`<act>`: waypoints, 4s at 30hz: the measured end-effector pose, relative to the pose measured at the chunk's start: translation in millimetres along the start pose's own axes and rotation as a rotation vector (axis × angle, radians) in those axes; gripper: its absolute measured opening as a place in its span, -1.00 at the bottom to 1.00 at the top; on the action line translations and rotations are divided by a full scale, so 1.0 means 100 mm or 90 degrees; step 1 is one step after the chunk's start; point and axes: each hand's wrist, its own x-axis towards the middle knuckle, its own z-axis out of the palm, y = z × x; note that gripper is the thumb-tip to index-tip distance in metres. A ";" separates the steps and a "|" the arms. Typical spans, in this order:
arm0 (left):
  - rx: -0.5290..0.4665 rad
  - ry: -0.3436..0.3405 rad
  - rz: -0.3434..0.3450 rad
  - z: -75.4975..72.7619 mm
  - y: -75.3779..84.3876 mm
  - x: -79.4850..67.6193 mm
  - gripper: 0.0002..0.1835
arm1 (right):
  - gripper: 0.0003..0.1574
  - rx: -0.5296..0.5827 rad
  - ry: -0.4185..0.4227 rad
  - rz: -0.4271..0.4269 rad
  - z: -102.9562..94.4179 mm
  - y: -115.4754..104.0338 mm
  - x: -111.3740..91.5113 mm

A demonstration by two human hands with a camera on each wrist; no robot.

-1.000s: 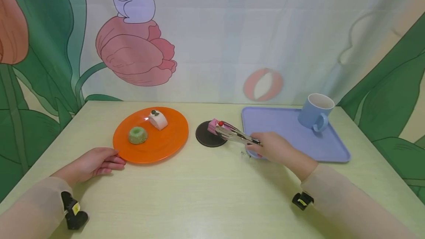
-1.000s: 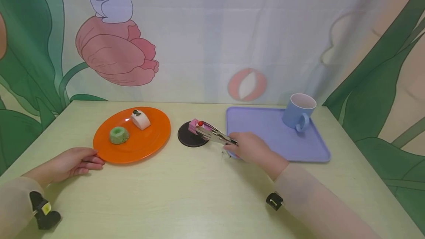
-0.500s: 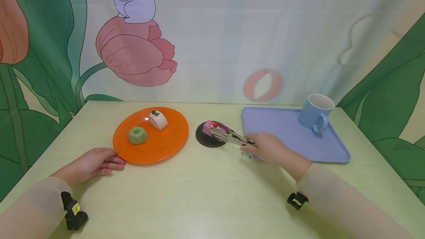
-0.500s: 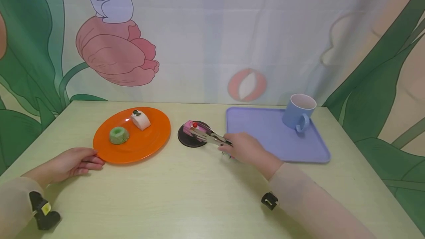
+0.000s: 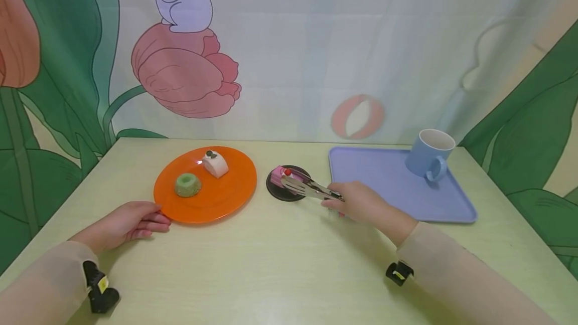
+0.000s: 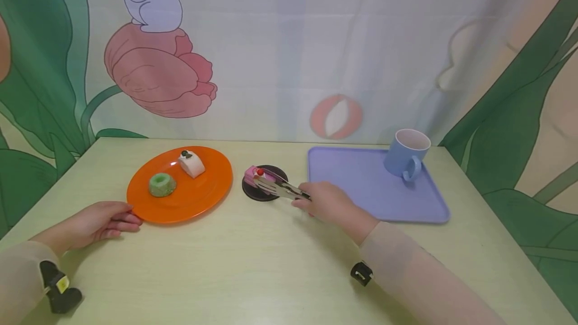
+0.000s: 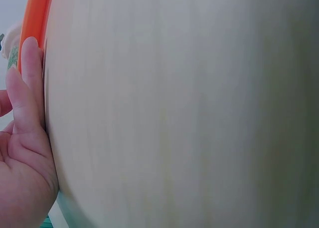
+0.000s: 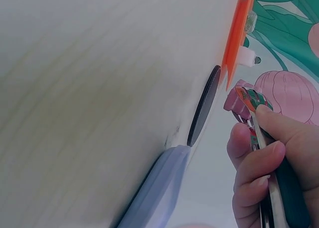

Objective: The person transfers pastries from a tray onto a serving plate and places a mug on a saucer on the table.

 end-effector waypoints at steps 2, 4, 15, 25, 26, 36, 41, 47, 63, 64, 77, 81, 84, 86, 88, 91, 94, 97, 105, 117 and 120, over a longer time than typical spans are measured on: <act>0.000 0.000 -0.002 0.00 0.00 0.00 -0.54 | -0.41 0.000 -0.002 0.003 0.01 -0.01 0.00; -0.003 -0.002 -0.004 0.00 0.00 0.00 -0.54 | -0.42 -0.002 -0.005 0.004 0.01 -0.02 0.01; -0.005 -0.012 -0.007 0.01 0.02 -0.01 -0.54 | -0.45 -0.006 -0.005 -0.015 0.04 -0.07 0.03; -0.005 -0.025 -0.003 0.00 0.03 -0.01 -0.54 | -0.35 -0.010 -0.020 -0.010 0.02 -0.14 0.05; -0.005 -0.027 -0.002 0.00 0.03 -0.01 -0.54 | -0.35 -0.012 -0.020 -0.012 0.01 -0.15 0.06; -0.006 -0.018 -0.009 0.00 0.07 -0.02 -0.53 | -0.30 -0.001 -0.035 -0.006 -0.01 -0.24 0.14; -0.006 -0.019 -0.014 0.00 0.08 -0.03 -0.53 | -0.29 0.002 -0.042 -0.012 -0.01 -0.28 0.18; -0.005 -0.021 -0.018 0.01 0.09 -0.04 -0.54 | -0.31 -0.007 -0.048 -0.016 -0.01 -0.35 0.22; 0.002 -0.008 -0.016 0.00 0.07 -0.03 -0.53 | -0.35 -0.008 -0.043 -0.047 0.06 -0.55 0.34; 0.003 -0.008 -0.016 0.00 0.07 -0.03 -0.53 | -0.35 -0.010 -0.044 -0.048 0.06 -0.56 0.34; 0.003 -0.005 -0.005 0.00 0.04 -0.01 -0.53 | -0.68 -0.038 -0.028 -0.087 0.14 -0.67 0.50; 0.003 -0.005 -0.003 -0.01 0.04 -0.01 -0.53 | -0.70 -0.054 -0.035 -0.077 0.15 -0.74 0.57; 0.004 -0.004 -0.003 -0.02 0.03 0.00 -0.53 | -0.70 -0.063 -0.039 -0.074 0.16 -0.79 0.62; 0.005 -0.002 -0.004 -0.01 0.02 0.00 -0.53 | -0.69 -0.071 -0.039 -0.075 0.16 -0.82 0.65; 0.006 -0.001 -0.005 -0.01 0.02 0.00 -0.52 | -0.70 -0.075 -0.038 -0.079 0.16 -0.85 0.67; 0.006 0.001 -0.007 -0.01 0.02 0.00 -0.53 | -0.71 -0.085 -0.035 -0.084 0.17 -0.88 0.71; 0.005 0.000 -0.006 -0.01 0.02 0.00 -0.53 | -0.71 -0.088 -0.040 -0.082 0.19 -0.91 0.74; 0.006 -0.003 -0.004 -0.01 0.02 0.01 -0.53 | -0.68 -0.093 -0.048 -0.077 0.20 -0.93 0.77; 0.007 -0.005 -0.002 0.00 0.03 0.01 -0.53 | -0.68 -0.094 -0.051 -0.073 0.22 -0.99 0.84; 0.005 -0.007 -0.006 0.01 0.04 0.01 -0.53 | -0.69 -0.087 -0.062 -0.067 0.28 -1.04 0.90; -0.001 -0.009 -0.009 0.00 0.04 0.02 -0.53 | -0.68 -0.086 -0.068 -0.065 0.29 -1.06 0.91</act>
